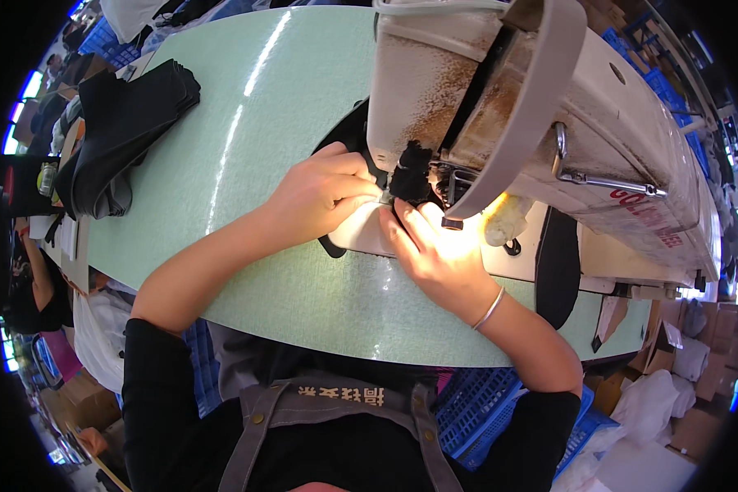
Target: The person sews cut fabric pieces together using a sewing machine and trims threads with thread snips.
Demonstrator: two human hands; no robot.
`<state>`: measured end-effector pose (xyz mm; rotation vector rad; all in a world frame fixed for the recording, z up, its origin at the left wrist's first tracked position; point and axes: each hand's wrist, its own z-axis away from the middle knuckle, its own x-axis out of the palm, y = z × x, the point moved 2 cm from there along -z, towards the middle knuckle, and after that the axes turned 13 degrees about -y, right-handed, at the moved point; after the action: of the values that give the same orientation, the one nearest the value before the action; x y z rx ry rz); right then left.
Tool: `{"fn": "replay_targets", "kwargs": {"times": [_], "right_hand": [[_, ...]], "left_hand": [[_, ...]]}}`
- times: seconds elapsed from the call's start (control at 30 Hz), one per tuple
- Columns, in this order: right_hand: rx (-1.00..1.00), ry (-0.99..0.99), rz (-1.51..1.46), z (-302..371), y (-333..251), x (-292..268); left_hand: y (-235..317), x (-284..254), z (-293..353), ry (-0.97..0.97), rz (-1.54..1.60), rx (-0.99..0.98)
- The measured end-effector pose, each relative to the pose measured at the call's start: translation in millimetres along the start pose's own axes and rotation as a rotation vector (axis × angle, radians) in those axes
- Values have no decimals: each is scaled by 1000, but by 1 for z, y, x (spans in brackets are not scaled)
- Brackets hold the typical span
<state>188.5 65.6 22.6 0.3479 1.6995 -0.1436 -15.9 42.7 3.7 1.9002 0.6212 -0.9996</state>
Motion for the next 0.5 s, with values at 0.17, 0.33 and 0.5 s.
{"fn": "replay_targets", "kwargs": {"times": [0.17,0.33,0.5], "right_hand": [[-2,29,-41,-8,3,7],[6,19,-18,-8,3,8],[30,-13,0,-5,3,3]], "left_hand": [[-3,3,-3,24,-9,-23],[-4,7,-4,59,-36,-31],[-5,6,-4,45,-87,4]]}}
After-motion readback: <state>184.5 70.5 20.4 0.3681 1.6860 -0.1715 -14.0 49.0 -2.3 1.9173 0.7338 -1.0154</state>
